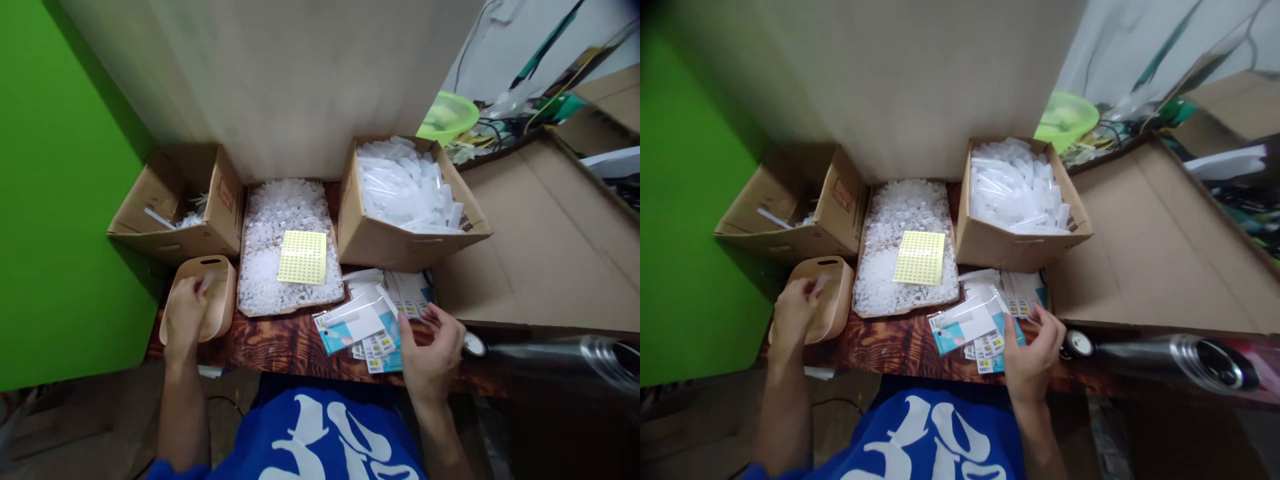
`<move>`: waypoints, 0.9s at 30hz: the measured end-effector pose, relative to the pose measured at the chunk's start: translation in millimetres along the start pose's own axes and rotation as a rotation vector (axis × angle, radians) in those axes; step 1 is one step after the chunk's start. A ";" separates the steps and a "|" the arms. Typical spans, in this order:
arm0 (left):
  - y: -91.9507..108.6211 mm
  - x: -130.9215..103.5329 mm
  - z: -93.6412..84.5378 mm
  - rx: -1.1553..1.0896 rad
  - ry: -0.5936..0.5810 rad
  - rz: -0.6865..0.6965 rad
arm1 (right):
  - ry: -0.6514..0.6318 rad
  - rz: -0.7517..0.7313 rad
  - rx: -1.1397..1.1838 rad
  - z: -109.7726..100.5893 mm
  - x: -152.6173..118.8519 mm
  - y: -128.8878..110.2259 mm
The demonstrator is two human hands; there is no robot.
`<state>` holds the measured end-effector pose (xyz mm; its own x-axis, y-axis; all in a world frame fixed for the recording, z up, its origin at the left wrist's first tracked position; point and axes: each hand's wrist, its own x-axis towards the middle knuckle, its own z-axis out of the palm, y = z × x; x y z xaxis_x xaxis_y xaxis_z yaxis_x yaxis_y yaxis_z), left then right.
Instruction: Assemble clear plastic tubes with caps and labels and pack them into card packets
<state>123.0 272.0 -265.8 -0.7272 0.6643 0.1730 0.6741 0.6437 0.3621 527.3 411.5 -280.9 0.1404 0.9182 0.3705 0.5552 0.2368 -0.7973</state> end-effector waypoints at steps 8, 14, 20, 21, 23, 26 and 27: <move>142.3 -78.9 16.7 -0.814 -0.204 0.337 | -0.623 -0.081 0.524 23.8 -8.2 -58.0; 166.8 -120.7 53.1 -0.738 -0.384 0.383 | -0.584 -0.014 0.468 27.0 -3.9 -40.9; 152.1 -125.8 91.6 -0.334 -0.377 0.456 | -0.049 0.299 0.325 -8.4 19.0 28.1; 151.3 -125.5 94.4 -0.322 -0.415 0.463 | 0.016 0.318 0.318 -12.3 21.0 35.1; 150.4 -124.4 95.3 -0.357 -0.529 0.468 | 0.103 0.353 0.335 -15.2 21.4 42.9; 148.9 -121.9 88.6 -0.494 -0.686 0.448 | 0.129 0.408 0.455 -6.6 14.8 42.3; 148.0 -120.9 85.8 -0.549 -0.717 0.430 | 0.122 0.420 0.500 -1.3 11.8 40.2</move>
<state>321.7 319.6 -311.7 -0.0641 0.9882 -0.1394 0.5769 0.1507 0.8028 552.4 431.5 -308.0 0.3697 0.9291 0.0081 -0.0098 0.0126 -0.9999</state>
